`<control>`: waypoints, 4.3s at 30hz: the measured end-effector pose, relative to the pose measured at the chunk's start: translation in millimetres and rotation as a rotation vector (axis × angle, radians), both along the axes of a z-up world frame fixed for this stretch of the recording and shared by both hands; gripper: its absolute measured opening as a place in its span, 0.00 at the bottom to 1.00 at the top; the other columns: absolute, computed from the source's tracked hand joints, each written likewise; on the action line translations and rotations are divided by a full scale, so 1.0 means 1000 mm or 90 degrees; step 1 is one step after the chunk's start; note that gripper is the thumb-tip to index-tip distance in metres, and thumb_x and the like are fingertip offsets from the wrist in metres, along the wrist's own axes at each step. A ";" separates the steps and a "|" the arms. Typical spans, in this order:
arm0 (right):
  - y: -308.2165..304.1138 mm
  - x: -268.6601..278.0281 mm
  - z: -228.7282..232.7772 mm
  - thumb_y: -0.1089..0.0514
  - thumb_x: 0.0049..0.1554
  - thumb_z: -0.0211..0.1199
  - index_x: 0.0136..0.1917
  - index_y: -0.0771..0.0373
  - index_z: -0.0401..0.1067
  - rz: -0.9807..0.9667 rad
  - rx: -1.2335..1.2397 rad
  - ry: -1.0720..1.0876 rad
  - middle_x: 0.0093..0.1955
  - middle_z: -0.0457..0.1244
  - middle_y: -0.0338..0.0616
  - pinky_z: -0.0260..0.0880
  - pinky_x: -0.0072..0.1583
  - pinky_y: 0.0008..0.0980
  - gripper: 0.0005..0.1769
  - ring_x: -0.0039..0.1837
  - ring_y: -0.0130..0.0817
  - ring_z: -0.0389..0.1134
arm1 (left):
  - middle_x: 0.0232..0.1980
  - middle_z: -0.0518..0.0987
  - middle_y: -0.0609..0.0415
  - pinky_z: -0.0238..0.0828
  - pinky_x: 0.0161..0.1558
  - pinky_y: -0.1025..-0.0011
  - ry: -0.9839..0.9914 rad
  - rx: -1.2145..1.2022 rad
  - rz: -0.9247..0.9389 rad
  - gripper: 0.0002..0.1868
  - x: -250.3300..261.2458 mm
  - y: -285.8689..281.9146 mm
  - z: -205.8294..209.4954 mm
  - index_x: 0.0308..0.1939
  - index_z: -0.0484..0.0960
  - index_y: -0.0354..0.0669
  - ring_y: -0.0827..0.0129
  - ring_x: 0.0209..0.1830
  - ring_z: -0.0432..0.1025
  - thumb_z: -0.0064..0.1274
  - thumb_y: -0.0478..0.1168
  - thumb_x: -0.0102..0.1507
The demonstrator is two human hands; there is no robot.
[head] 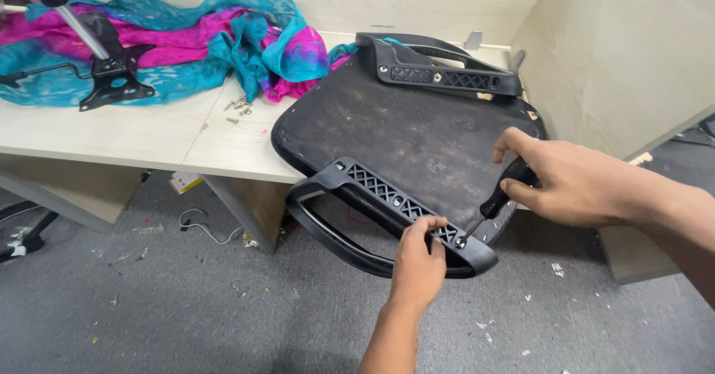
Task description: The person uses a screwdriver to tighten screws on the underside of a chair seat, securing two black plastic armrests. They then flip the seat over and place several screws on the surface.
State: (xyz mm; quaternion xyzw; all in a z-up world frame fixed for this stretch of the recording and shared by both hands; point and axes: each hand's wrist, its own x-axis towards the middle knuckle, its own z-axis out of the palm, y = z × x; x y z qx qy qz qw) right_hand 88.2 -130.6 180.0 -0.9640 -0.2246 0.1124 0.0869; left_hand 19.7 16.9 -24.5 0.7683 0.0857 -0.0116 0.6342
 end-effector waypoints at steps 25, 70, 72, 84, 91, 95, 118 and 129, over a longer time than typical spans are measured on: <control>0.007 0.047 0.031 0.42 0.57 0.59 0.64 0.46 0.68 0.161 -0.169 0.166 0.51 0.71 0.43 0.72 0.58 0.45 0.24 0.56 0.41 0.74 | 0.68 0.71 0.33 0.63 0.71 0.61 0.444 -0.346 0.350 0.55 0.061 -0.047 -0.040 0.72 0.52 0.24 0.51 0.68 0.71 0.46 0.71 0.63; -0.058 0.070 -0.001 0.42 0.62 0.55 0.61 0.53 0.68 0.079 -0.167 0.081 0.42 0.72 0.49 0.72 0.55 0.43 0.19 0.48 0.44 0.75 | 0.69 0.70 0.35 0.69 0.67 0.66 0.205 -0.218 0.249 0.51 0.038 -0.095 -0.007 0.77 0.36 0.32 0.56 0.66 0.73 0.55 0.41 0.62; -0.054 0.070 0.000 0.42 0.64 0.54 0.62 0.52 0.66 0.034 -0.237 0.088 0.43 0.72 0.50 0.72 0.56 0.42 0.19 0.49 0.44 0.75 | 0.73 0.62 0.33 0.66 0.70 0.64 0.213 -0.137 0.252 0.53 0.038 -0.096 -0.005 0.77 0.35 0.29 0.53 0.70 0.69 0.58 0.44 0.64; -0.045 0.066 0.014 0.43 0.62 0.55 0.62 0.53 0.65 0.099 -0.177 0.068 0.48 0.71 0.46 0.72 0.57 0.43 0.19 0.52 0.41 0.75 | 0.75 0.57 0.32 0.57 0.74 0.64 0.206 -0.140 0.306 0.54 0.048 -0.105 -0.011 0.75 0.37 0.26 0.50 0.75 0.61 0.60 0.48 0.63; -0.050 0.079 0.000 0.43 0.62 0.52 0.59 0.51 0.67 0.167 -0.144 0.032 0.50 0.69 0.45 0.72 0.59 0.45 0.16 0.57 0.42 0.72 | 0.62 0.76 0.35 0.71 0.64 0.67 0.146 -0.223 0.328 0.43 0.051 -0.104 -0.022 0.70 0.52 0.26 0.55 0.61 0.77 0.60 0.43 0.60; -0.049 0.089 0.001 0.45 0.59 0.58 0.61 0.50 0.66 0.215 -0.061 0.052 0.52 0.69 0.42 0.72 0.56 0.46 0.18 0.53 0.43 0.74 | 0.59 0.79 0.38 0.72 0.61 0.68 0.122 -0.226 0.323 0.40 0.053 -0.100 -0.033 0.66 0.59 0.26 0.58 0.58 0.78 0.62 0.42 0.58; -0.052 0.113 0.002 0.45 0.59 0.62 0.61 0.52 0.68 0.180 0.026 0.156 0.51 0.69 0.41 0.71 0.53 0.44 0.20 0.54 0.38 0.71 | 0.55 0.84 0.40 0.72 0.61 0.59 0.433 -0.314 0.059 0.38 0.083 -0.047 -0.050 0.59 0.78 0.30 0.58 0.59 0.77 0.67 0.55 0.54; -0.036 0.100 0.023 0.48 0.60 0.59 0.57 0.50 0.70 0.134 -0.134 0.248 0.47 0.67 0.43 0.70 0.55 0.40 0.13 0.53 0.34 0.70 | 0.53 0.85 0.47 0.75 0.60 0.52 0.361 -0.439 0.195 0.29 0.082 -0.064 -0.040 0.53 0.74 0.45 0.61 0.55 0.80 0.68 0.49 0.54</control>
